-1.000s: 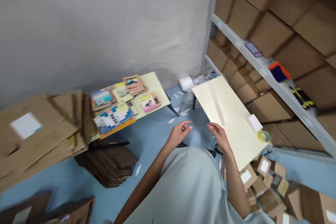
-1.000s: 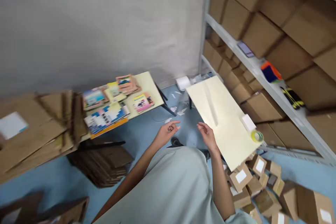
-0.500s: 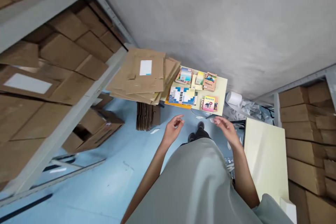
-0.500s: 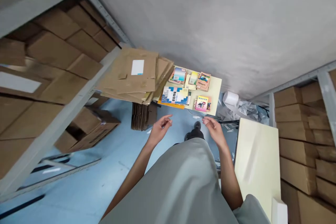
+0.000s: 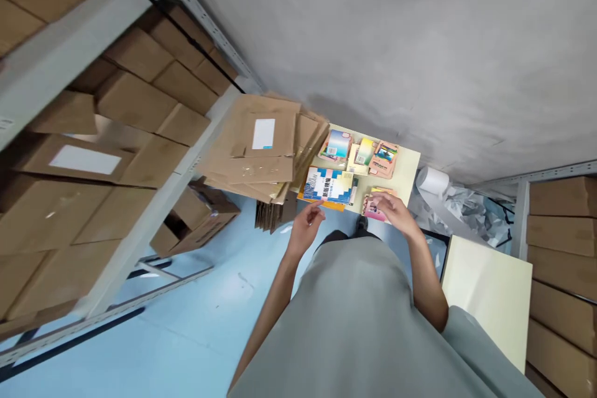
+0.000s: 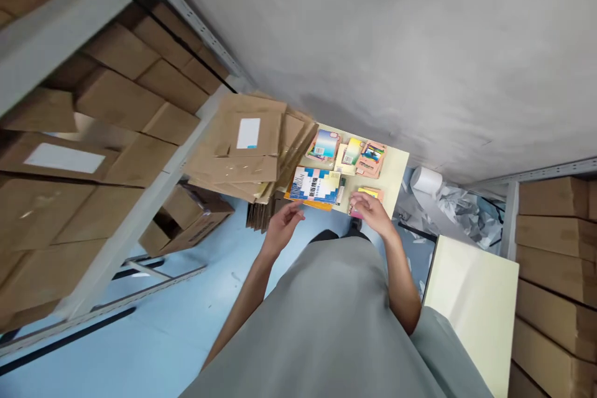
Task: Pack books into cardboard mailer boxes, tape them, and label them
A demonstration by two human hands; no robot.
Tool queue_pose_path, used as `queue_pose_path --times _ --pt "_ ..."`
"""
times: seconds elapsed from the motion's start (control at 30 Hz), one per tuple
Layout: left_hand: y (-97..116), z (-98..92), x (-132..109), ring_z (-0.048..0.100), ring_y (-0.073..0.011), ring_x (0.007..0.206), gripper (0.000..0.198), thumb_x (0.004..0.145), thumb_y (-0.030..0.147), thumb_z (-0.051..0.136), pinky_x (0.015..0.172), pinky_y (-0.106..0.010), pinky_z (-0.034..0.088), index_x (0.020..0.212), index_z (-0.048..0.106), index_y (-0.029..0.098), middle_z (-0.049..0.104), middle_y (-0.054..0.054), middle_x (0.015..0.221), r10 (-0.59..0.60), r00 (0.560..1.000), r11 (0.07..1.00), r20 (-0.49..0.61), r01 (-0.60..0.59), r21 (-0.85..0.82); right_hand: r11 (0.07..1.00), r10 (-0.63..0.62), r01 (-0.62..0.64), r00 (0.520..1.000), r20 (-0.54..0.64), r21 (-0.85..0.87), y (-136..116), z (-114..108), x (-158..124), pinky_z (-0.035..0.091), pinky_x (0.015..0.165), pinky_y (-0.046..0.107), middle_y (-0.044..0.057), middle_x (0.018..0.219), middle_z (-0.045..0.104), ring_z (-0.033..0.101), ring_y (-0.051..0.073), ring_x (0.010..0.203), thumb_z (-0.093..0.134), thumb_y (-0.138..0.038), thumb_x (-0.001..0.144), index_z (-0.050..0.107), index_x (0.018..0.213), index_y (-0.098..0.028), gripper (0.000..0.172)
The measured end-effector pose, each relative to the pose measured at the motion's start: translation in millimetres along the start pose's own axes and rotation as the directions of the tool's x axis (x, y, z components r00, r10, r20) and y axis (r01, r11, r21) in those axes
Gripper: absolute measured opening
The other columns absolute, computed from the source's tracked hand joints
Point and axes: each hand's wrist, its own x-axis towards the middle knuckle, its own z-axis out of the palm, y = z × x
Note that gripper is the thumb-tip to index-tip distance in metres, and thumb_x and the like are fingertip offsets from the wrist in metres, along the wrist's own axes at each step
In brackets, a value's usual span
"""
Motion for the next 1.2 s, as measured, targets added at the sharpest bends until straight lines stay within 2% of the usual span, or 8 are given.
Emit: queue_pose_path --times 0.13,0.23,0.33,0.43,0.6,0.87,1.07,1.2 --pt "-14 44.2 40 0.075 -0.0231 0.099 0.050 0.090 0.050 0.068 0.101 -0.041 0.059 0.130 0.072 0.020 0.078 -0.008 0.108 -0.029 0.984 0.999 0.176 0.026 0.020 0.996 0.079 -0.084 0.980 -0.181 -0.019 39 -44 13 0.060 0.097 0.042 0.010 0.112 0.083 0.075 0.028 0.104 0.076 -0.057 0.086 0.080 0.113 -0.020 0.046" --pt "-30 80.8 69 0.076 -0.0258 0.107 0.046 0.088 0.048 0.070 0.101 -0.041 0.059 0.125 0.073 0.020 0.079 -0.011 0.115 -0.065 0.941 0.997 0.332 0.051 0.052 0.975 0.214 -0.221 0.944 -0.251 0.001 71 -61 15 0.061 0.087 0.039 0.008 0.095 0.082 0.075 0.026 0.090 0.077 -0.055 0.082 0.079 0.106 -0.018 0.044" --pt "-48 114.0 93 0.076 -0.0278 0.108 0.044 0.085 0.042 0.074 0.099 -0.040 0.060 0.122 0.073 0.019 0.079 -0.013 0.122 -0.164 0.881 0.980 0.445 0.093 0.177 0.938 0.343 -0.344 0.894 -0.288 0.048 97 -55 17 0.061 0.078 0.038 0.007 0.084 0.079 0.073 0.024 0.080 0.077 -0.052 0.081 0.077 0.102 -0.019 0.040" --pt "-64 141.4 108 0.077 -0.0299 0.104 0.044 0.081 0.039 0.078 0.094 -0.041 0.061 0.120 0.074 0.019 0.080 -0.014 0.120 -0.249 0.822 0.953 0.512 0.112 0.283 0.913 0.398 -0.401 0.846 -0.355 0.068 117 -36 21 0.061 0.075 0.039 0.006 0.081 0.077 0.072 0.024 0.077 0.075 -0.050 0.083 0.074 0.092 -0.021 0.030" --pt "-83 169.3 116 0.076 -0.0310 0.102 0.037 0.079 0.037 0.079 0.095 -0.042 0.059 0.110 0.075 0.018 0.082 -0.013 0.110 -0.273 0.776 0.945 0.569 0.104 0.311 0.896 0.406 -0.443 0.780 -0.476 0.037 140 -11 25 0.059 0.086 0.040 0.005 0.077 0.075 0.072 0.025 0.082 0.075 -0.038 0.081 0.068 0.077 -0.024 0.016" --pt "-96 167.6 102 0.074 -0.0275 0.089 0.021 0.079 0.034 0.080 0.092 -0.043 0.059 0.091 0.073 0.018 0.080 -0.011 0.094 -0.271 0.772 0.951 0.574 0.125 0.281 0.902 0.388 -0.427 0.739 -0.550 0.063 154 11 6 0.057 0.096 0.040 0.009 0.096 0.082 0.074 0.026 0.095 0.067 -0.038 0.081 0.072 0.087 -0.021 0.018" --pt "-88 142.1 93 0.075 -0.0255 0.090 0.029 0.081 0.041 0.079 0.088 -0.042 0.062 0.098 0.074 0.018 0.080 -0.012 0.105 -0.219 0.760 0.975 0.612 0.144 0.170 0.912 0.394 -0.385 0.723 -0.568 0.143 146 23 -11 0.060 0.085 0.038 0.011 0.111 0.082 0.073 0.026 0.100 0.071 -0.047 0.078 0.075 0.103 -0.019 0.038" --pt "-81 121.6 83 0.075 -0.0263 0.090 0.035 0.084 0.048 0.075 0.086 -0.042 0.064 0.101 0.076 0.018 0.081 -0.012 0.109 -0.187 0.716 0.982 0.673 0.129 0.136 0.916 0.396 -0.346 0.695 -0.600 0.205 137 38 -37 0.060 0.082 0.037 0.009 0.104 0.082 0.073 0.026 0.094 0.076 -0.053 0.073 0.077 0.099 -0.020 0.041"
